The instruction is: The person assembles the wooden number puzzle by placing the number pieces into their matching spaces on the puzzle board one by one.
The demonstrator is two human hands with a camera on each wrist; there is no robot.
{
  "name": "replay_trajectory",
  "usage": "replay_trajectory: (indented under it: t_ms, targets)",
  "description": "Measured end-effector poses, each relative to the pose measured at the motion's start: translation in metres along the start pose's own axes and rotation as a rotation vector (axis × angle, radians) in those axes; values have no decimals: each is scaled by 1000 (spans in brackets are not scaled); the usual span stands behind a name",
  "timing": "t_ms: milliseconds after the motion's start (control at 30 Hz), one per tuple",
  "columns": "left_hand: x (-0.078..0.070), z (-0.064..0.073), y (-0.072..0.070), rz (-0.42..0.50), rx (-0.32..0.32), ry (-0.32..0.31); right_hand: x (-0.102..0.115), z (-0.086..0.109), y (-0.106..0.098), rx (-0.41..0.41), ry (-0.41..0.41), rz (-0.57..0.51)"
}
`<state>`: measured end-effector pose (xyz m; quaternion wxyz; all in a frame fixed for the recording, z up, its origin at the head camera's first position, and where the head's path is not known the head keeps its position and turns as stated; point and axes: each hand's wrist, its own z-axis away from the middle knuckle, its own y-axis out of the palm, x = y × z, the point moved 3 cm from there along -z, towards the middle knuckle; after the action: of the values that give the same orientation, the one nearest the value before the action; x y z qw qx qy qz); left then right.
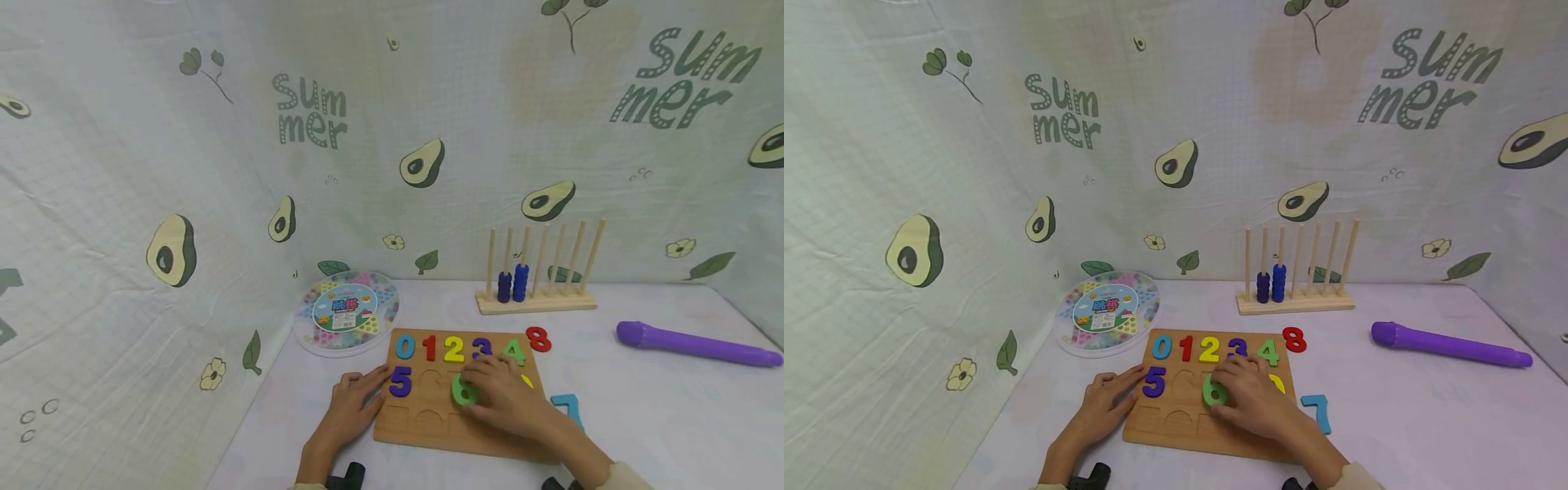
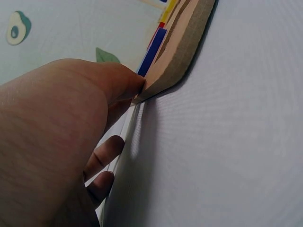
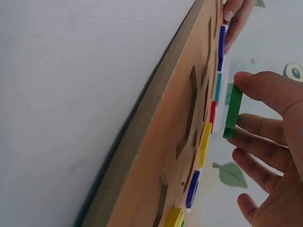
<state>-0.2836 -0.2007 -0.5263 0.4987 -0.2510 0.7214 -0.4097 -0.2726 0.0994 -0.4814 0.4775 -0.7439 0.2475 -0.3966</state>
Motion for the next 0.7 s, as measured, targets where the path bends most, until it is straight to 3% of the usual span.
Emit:
replay_trajectory:
  t_ms: [700]
  targets:
    - [5,-1,3,1,15,-24,8,-17,13,29,1,11]
